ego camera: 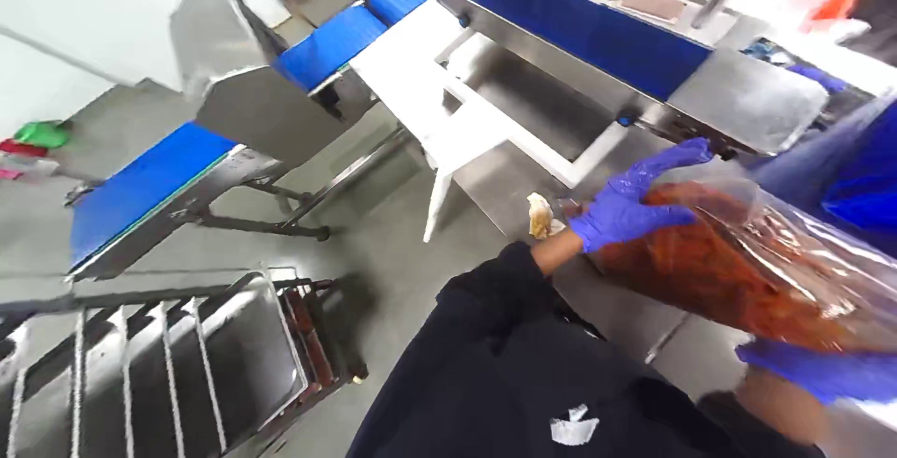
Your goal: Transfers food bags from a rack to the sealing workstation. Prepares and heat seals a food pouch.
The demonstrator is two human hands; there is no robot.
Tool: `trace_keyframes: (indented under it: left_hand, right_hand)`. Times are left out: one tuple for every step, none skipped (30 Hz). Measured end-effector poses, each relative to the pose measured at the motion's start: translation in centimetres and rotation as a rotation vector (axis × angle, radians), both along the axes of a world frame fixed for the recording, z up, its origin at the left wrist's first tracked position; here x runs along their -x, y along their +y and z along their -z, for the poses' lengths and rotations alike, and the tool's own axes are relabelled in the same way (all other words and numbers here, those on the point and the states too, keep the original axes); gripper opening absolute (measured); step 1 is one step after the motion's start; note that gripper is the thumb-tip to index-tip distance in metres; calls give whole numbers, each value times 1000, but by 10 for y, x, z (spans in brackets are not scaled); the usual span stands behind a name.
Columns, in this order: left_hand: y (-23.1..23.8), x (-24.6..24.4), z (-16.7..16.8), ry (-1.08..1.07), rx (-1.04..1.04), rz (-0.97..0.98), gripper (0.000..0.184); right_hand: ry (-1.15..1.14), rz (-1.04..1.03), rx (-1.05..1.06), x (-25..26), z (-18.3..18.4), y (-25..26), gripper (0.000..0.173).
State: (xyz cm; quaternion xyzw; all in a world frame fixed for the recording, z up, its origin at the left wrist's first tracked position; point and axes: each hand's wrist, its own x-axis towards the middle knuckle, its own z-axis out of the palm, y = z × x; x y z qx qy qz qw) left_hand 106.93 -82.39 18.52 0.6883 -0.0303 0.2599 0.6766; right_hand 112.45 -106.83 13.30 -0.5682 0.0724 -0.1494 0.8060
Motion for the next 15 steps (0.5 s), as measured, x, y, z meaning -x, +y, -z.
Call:
trace_keyframes:
  left_hand:
    - [-6, -2, -9, 31, -14, 4, 56]
    - [-12, -2, -14, 60, -37, -41, 48]
    - [-19, 0, -16, 93, -75, -109, 38]
    - [-23, 4, -14, 123, -124, -167, 32]
    - [-27, 9, -10, 145, -149, -200, 29]
    - [-30, 12, -4, 143, -140, -228, 27]
    - [-33, 13, 2, 130, -105, -259, 24]
    - [-34, 12, 5, 127, -36, -287, 22]
    - [-37, 9, 4, 144, 60, -318, 22]
    - [-40, 4, 0, 188, 156, -341, 27]
    - [-42, -1, -7, 226, 233, -346, 31]
    - [-44, -6, -14, 248, 294, -335, 32]
    - [-47, -8, -20, 261, 343, -318, 32]
    - [-48, -11, -27, 236, 391, -265, 31]
    - [-48, -17, -31, 177, 449, -248, 29]
  right_hand:
    - [46, 6, -29, 3, -5, 4, 58]
    - [104, 12, -64, 6, -12, 9, 57]
    - [147, 2, -96, 7, -19, 13, 55]
    - [188, -12, -118, 7, -26, 15, 53]
    - [218, -10, -133, 5, -31, 16, 49]
    - [237, -3, -112, 4, -33, 15, 45]
    - [245, 1, -64, 2, -35, 16, 40]
    - [242, -21, -3, 1, -35, 19, 35]
    - [229, -61, 50, 2, -34, 22, 31]
    - [208, -109, 94, 5, -34, 23, 27]
    - [190, -144, 122, 9, -38, 25, 23]
    - [166, -126, 136, 7, -42, 27, 22]
    - [144, -115, 210, 10, -44, 26, 23]
    - [121, -122, 344, 16, -49, 25, 24]
    - [81, -98, 482, 18, -56, 28, 27]
